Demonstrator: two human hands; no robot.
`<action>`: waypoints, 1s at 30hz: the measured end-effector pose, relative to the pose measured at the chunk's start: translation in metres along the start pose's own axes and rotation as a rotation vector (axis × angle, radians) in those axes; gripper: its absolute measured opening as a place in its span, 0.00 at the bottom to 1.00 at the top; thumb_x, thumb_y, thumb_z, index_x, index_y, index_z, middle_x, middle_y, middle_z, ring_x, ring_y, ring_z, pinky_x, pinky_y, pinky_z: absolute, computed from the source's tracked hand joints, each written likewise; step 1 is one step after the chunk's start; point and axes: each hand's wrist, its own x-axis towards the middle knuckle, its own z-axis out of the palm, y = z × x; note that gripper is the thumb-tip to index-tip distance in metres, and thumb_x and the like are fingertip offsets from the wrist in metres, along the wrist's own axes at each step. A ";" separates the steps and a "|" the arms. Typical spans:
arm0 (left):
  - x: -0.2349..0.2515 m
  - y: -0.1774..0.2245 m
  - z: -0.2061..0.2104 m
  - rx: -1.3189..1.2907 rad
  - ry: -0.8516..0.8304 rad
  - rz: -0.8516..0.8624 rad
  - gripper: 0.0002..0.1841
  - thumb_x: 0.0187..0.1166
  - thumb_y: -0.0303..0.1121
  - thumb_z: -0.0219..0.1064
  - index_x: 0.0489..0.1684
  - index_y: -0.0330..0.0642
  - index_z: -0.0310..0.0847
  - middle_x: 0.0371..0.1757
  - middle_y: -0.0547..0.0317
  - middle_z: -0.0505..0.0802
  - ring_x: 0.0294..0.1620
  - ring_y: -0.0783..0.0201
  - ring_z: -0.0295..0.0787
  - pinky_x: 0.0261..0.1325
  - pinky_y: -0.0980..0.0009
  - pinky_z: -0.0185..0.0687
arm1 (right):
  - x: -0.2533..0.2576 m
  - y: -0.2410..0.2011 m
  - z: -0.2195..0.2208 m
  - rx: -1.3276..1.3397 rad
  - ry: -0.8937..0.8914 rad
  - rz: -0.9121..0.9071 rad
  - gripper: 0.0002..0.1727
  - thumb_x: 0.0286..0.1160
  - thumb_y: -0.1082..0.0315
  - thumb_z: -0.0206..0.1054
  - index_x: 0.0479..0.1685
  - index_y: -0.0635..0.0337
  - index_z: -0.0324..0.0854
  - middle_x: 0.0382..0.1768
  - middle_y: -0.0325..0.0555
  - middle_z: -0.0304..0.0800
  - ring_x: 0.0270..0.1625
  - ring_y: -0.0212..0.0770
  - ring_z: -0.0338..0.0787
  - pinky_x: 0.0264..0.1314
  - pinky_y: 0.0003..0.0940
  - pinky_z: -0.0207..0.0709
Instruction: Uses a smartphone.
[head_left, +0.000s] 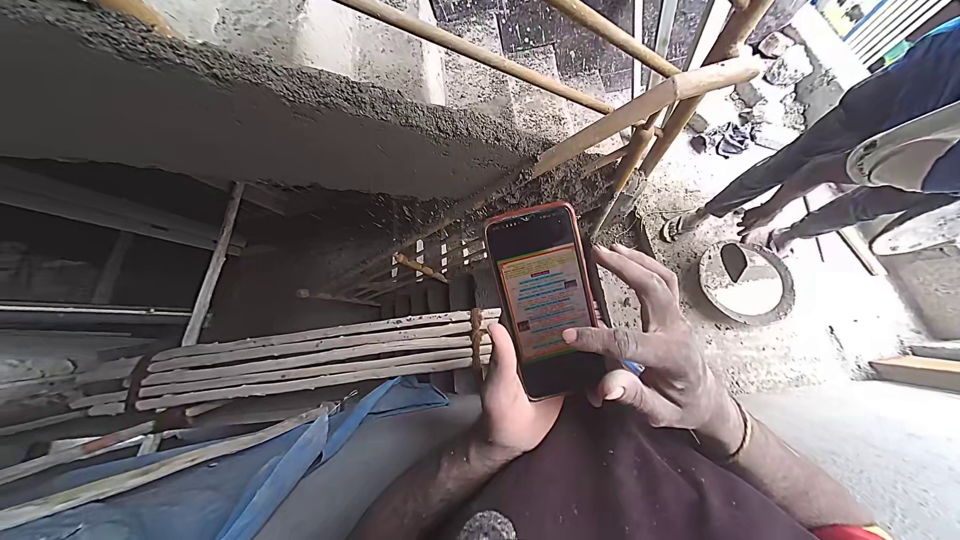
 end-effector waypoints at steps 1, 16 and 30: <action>0.000 0.000 -0.001 0.004 0.006 0.001 0.33 0.84 0.62 0.54 0.74 0.46 0.76 0.67 0.47 0.89 0.70 0.53 0.85 0.72 0.50 0.80 | 0.000 0.000 0.000 -0.002 -0.003 0.001 0.26 0.82 0.31 0.53 0.60 0.29 0.90 0.90 0.53 0.59 0.95 0.57 0.47 0.93 0.59 0.47; 0.001 0.001 0.003 0.006 0.002 -0.008 0.33 0.84 0.62 0.54 0.74 0.46 0.78 0.68 0.49 0.89 0.72 0.55 0.85 0.75 0.51 0.78 | 0.002 -0.001 0.000 -0.001 0.011 0.000 0.26 0.82 0.31 0.52 0.59 0.30 0.91 0.89 0.53 0.62 0.94 0.58 0.49 0.93 0.60 0.48; 0.001 0.002 0.001 0.026 0.029 0.001 0.32 0.84 0.62 0.54 0.74 0.47 0.78 0.68 0.49 0.89 0.72 0.54 0.84 0.75 0.50 0.77 | 0.002 -0.002 -0.001 0.001 0.005 0.006 0.27 0.83 0.32 0.53 0.59 0.32 0.91 0.88 0.54 0.63 0.94 0.56 0.49 0.93 0.58 0.47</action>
